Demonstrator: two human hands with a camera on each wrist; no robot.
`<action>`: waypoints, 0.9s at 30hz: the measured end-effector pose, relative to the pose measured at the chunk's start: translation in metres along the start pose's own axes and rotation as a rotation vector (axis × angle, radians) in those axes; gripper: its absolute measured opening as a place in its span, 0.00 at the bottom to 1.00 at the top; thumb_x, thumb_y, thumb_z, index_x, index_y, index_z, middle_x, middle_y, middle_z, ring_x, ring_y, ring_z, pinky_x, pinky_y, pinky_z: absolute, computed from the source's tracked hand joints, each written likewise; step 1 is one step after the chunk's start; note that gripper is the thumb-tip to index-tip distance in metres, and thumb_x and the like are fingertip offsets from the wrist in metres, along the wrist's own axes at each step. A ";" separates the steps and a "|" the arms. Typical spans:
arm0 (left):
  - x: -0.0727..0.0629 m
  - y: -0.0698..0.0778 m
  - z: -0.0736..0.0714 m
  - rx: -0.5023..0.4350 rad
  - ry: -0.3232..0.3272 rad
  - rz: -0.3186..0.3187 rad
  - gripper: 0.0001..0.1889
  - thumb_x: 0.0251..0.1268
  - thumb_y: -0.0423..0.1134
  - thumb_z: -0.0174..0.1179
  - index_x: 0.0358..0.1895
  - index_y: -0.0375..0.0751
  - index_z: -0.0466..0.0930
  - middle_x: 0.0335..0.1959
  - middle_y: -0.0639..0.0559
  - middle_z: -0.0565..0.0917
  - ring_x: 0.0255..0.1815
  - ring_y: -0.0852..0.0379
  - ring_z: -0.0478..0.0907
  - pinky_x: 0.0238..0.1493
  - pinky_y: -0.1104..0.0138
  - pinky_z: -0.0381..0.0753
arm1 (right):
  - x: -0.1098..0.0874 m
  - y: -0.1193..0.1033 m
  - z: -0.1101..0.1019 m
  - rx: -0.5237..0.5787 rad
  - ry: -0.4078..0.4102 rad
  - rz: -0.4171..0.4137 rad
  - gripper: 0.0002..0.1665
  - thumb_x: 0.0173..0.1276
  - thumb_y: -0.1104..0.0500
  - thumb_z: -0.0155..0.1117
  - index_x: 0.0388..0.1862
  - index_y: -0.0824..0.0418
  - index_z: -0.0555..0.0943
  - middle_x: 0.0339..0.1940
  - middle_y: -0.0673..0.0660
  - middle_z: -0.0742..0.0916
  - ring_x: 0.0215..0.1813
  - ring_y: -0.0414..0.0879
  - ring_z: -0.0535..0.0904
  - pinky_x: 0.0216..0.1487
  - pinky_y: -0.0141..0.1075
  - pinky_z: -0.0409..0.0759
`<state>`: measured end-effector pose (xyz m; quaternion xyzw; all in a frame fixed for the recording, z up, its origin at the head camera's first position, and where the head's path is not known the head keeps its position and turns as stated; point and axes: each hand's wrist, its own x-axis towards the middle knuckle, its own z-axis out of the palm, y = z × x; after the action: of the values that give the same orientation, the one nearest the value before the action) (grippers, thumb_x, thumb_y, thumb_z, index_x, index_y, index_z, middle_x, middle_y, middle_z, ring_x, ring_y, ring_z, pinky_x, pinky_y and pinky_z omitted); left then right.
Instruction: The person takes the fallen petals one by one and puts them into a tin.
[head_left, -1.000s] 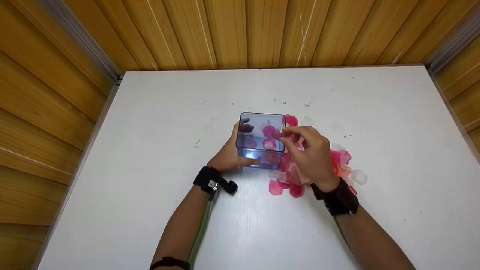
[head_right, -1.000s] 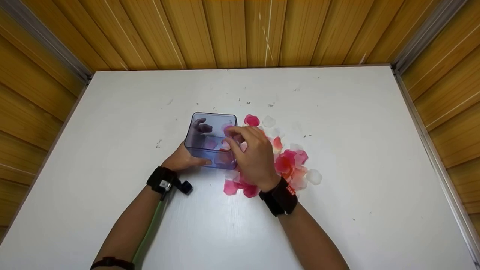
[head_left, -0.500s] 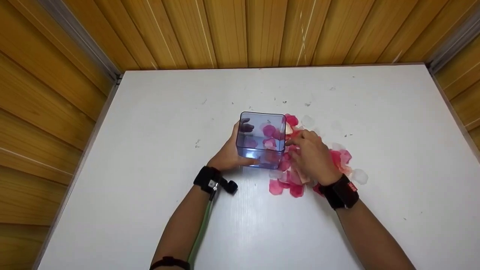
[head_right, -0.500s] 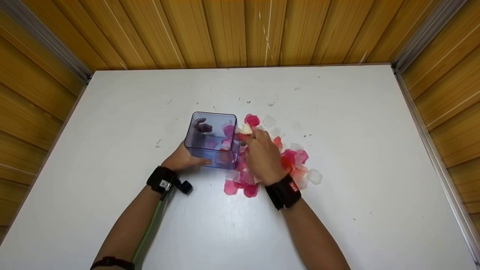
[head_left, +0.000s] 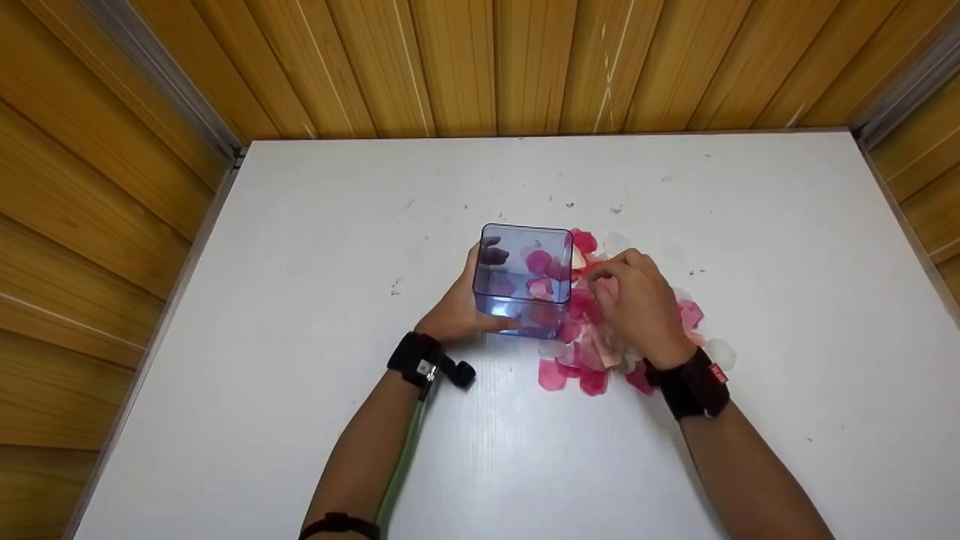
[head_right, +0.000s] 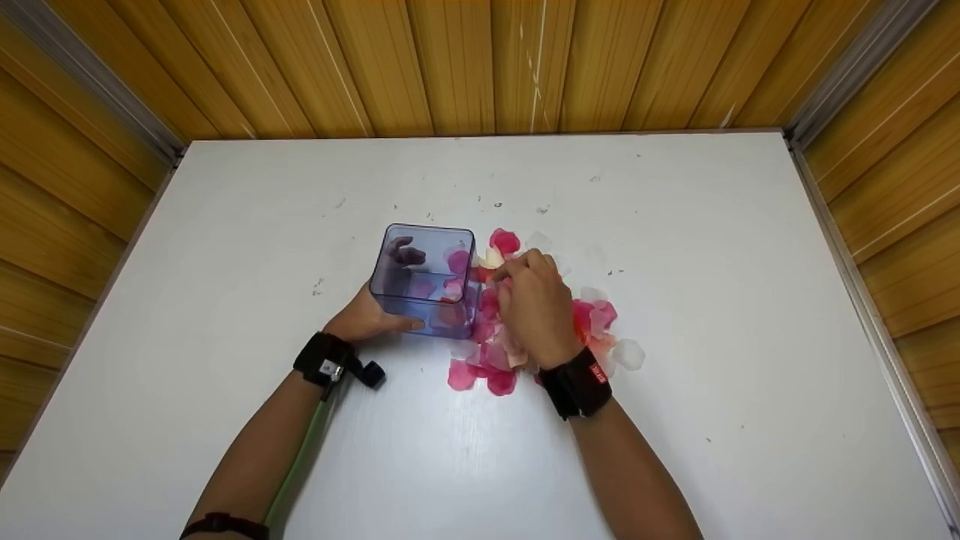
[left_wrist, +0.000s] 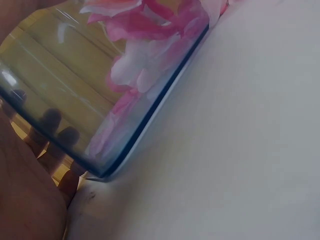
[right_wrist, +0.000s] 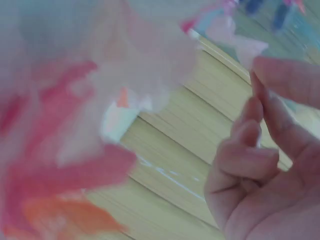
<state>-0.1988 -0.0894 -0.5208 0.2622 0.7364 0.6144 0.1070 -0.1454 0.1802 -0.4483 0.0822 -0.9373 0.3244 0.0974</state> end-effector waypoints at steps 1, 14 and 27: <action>0.000 0.000 0.000 -0.001 0.000 0.000 0.66 0.42 0.43 0.84 0.81 0.47 0.44 0.74 0.41 0.64 0.70 0.47 0.68 0.69 0.56 0.74 | 0.000 -0.001 -0.002 0.023 0.042 -0.005 0.08 0.68 0.66 0.71 0.45 0.67 0.89 0.41 0.63 0.81 0.49 0.57 0.77 0.49 0.49 0.82; 0.000 0.002 0.001 0.000 0.005 -0.018 0.66 0.42 0.42 0.84 0.81 0.49 0.44 0.74 0.41 0.65 0.69 0.46 0.69 0.68 0.56 0.74 | -0.010 -0.035 0.013 0.392 0.370 -0.237 0.06 0.68 0.68 0.72 0.43 0.65 0.89 0.36 0.61 0.75 0.36 0.46 0.68 0.30 0.28 0.64; -0.003 0.003 -0.001 0.026 0.007 -0.007 0.65 0.43 0.44 0.85 0.81 0.50 0.45 0.74 0.41 0.66 0.70 0.46 0.69 0.69 0.55 0.72 | -0.008 -0.029 0.007 0.418 0.330 -0.272 0.08 0.69 0.69 0.70 0.45 0.67 0.90 0.33 0.61 0.77 0.32 0.48 0.67 0.27 0.30 0.63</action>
<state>-0.1963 -0.0910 -0.5185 0.2587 0.7457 0.6054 0.1030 -0.1320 0.1542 -0.4391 0.1716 -0.8020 0.5033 0.2721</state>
